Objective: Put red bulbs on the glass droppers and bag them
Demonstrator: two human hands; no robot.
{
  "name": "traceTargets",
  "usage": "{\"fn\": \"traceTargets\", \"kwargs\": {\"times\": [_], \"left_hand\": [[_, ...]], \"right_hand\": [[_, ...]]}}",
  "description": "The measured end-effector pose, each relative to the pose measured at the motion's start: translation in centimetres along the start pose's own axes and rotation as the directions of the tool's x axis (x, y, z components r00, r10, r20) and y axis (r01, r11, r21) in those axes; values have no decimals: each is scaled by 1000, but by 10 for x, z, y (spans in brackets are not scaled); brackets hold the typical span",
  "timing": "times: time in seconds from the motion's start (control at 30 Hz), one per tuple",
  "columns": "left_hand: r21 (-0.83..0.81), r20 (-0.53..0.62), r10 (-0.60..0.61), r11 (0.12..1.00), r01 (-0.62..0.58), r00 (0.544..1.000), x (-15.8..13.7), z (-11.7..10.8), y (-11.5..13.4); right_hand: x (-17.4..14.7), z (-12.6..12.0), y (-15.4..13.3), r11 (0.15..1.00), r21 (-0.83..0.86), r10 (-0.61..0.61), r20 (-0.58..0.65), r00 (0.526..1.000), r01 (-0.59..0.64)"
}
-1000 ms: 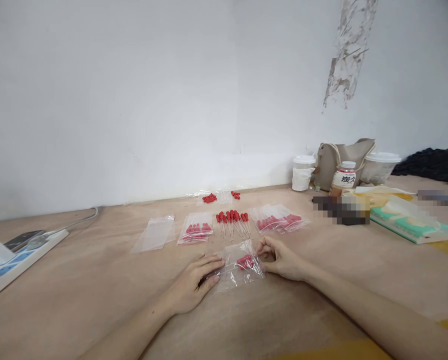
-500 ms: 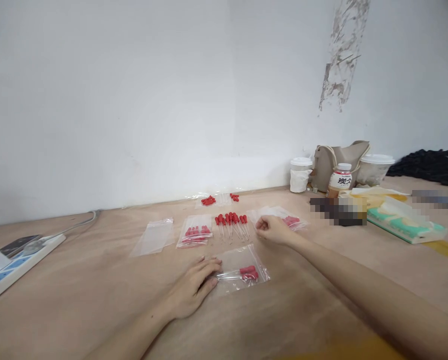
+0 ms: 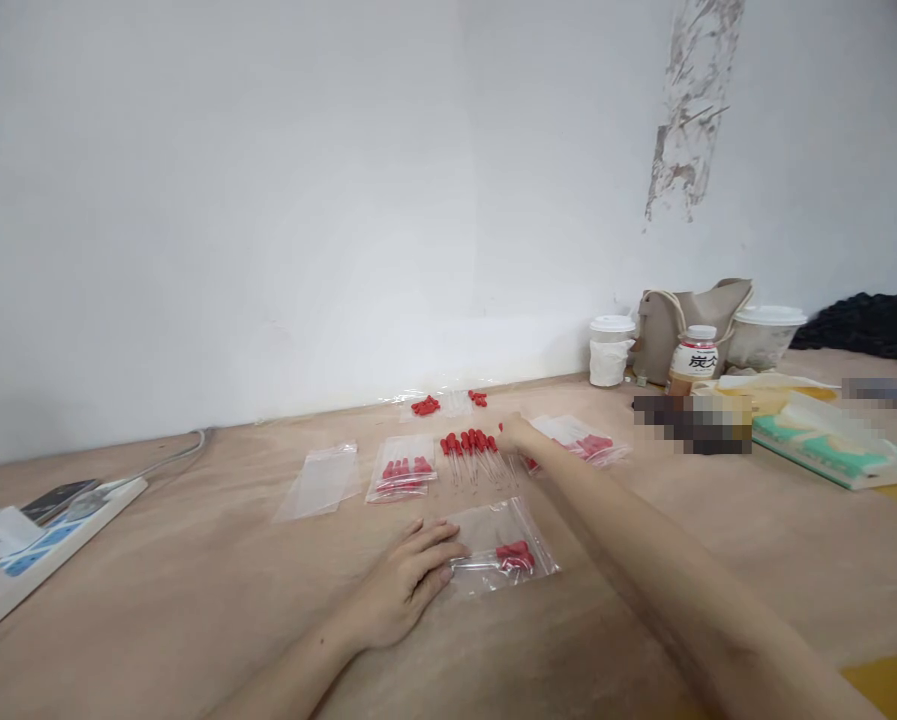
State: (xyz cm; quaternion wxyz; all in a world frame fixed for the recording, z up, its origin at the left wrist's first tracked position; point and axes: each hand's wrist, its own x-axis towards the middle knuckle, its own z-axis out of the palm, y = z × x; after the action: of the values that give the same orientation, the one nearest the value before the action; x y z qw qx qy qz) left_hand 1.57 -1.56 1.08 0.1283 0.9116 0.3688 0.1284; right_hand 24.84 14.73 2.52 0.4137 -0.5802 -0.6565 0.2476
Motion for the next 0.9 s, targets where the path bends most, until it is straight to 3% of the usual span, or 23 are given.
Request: {"fn": "traceTargets", "kwargs": {"times": [0.1,0.23,0.37,0.5,0.7,0.83,0.9], "left_hand": [[-25,-37,-3,1000,2,999,1,1,0],[-33,-51,0,999,-2,999,2,2,0],[-30,-50,-2,1000,1,999,1,3,0],[-27,-51,-5,1000,4,999,1,3,1],[-23,-53,-13,1000,11,999,1,2,2],[-31,-63,-14,999,13,998,1,2,2],[-36,-68,-16,999,14,998,0,2,1]], "right_hand": [[-19,-24,2,996,37,84,-39,996,-83],[-63,-48,18,986,140,99,-43,994,-92],[-101,-46,35,885,463,117,-145,982,-37],[-118,-35,39,827,560,175,-178,968,-47],[-127,-26,29,742,660,255,-117,960,-117],[-134,-20,28,628,750,281,31,959,-208],[-137,-20,30,634,736,236,110,966,-238]]}}
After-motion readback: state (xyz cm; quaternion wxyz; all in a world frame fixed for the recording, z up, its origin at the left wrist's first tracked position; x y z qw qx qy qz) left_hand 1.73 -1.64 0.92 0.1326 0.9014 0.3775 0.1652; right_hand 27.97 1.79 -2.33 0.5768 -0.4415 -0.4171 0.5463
